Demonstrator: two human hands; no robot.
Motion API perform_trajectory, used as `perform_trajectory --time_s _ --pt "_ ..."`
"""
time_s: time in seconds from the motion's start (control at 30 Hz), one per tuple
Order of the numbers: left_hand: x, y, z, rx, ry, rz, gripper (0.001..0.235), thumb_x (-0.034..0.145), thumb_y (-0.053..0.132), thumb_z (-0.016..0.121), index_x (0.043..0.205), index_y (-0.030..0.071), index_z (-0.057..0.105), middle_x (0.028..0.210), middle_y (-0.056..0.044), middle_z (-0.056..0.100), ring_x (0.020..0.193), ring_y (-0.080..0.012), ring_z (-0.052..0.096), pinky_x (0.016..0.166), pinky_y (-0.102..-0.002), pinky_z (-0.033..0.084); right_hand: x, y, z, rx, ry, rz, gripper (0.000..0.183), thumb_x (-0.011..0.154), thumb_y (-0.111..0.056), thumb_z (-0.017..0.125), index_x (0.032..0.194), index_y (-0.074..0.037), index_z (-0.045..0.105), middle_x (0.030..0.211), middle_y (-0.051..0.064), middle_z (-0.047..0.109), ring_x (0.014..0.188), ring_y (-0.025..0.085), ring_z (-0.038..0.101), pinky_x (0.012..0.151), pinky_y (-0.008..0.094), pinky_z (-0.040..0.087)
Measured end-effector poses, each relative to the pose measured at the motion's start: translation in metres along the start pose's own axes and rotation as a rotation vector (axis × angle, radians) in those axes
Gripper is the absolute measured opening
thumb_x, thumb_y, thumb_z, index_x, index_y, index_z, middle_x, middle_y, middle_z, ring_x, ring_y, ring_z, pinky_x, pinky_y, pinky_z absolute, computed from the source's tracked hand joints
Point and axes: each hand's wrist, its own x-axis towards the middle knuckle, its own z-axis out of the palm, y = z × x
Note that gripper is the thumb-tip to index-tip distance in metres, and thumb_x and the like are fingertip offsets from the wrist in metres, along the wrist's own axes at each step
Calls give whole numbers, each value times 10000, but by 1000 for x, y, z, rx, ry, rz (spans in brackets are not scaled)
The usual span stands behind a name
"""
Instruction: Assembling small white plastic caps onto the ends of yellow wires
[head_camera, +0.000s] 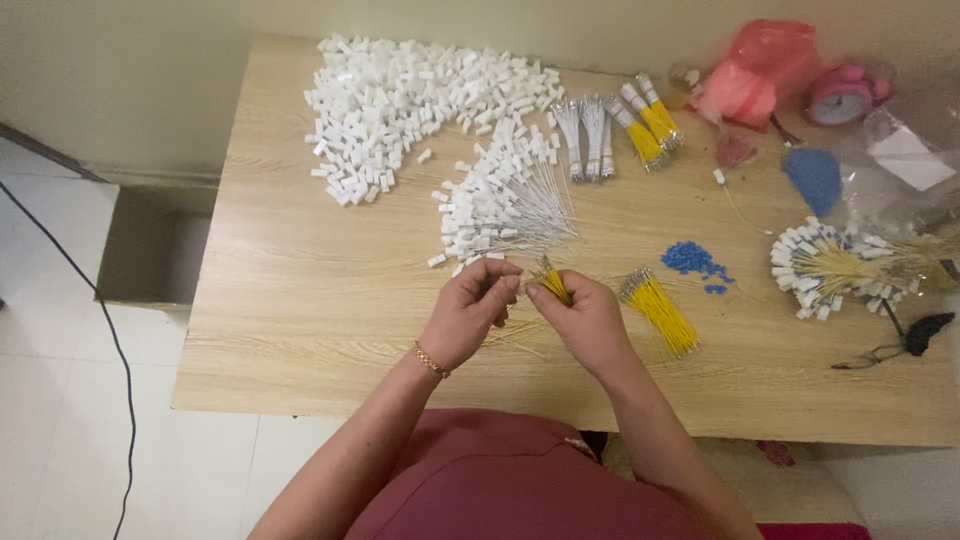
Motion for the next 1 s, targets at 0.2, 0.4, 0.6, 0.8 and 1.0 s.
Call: perform_trajectory --time_s 0.2,0.4,0.6,0.8,1.0 --pt "-4 3 -2 -256 91 -245 213 944 238 630 1030 43 640 779 -96 652 626 -139 632 543 -249 577 -5 -12 0 -171 57 -59 183 817 -171 737 726 -36 655 514 54 499 519 143 429 505 289 369" --pt "-3 -10 -8 -467 17 -348 233 932 312 637 1024 98 626 922 -90 709 795 -169 711 645 -270 605 -15 -34 3 -337 117 -268 143 799 -123 766 726 -51 666 550 93 519 542 191 530 526 290 427" --pt "-5 -9 -1 -421 55 -375 257 910 287 674 1027 63 628 844 -122 706 744 -189 719 618 -273 616 -18 -48 1 -404 60 -295 129 798 -168 777 775 -75 690 623 86 559 594 216 591 571 299 473" --pt "0 -20 1 -420 83 -376 240 938 270 638 1033 53 601 855 -123 697 741 -189 716 615 -266 617 -11 -38 -2 -394 -5 -318 114 859 -149 725 846 -49 670 675 129 563 654 304 602 619 364 475" --pt "0 -8 -3 -502 62 -357 258 925 271 655 1059 51 631 853 -147 717 756 -212 734 630 -285 622 -13 -38 -7 -386 64 -327 116 822 -137 754 812 -50 678 679 141 588 649 289 615 602 338 471"
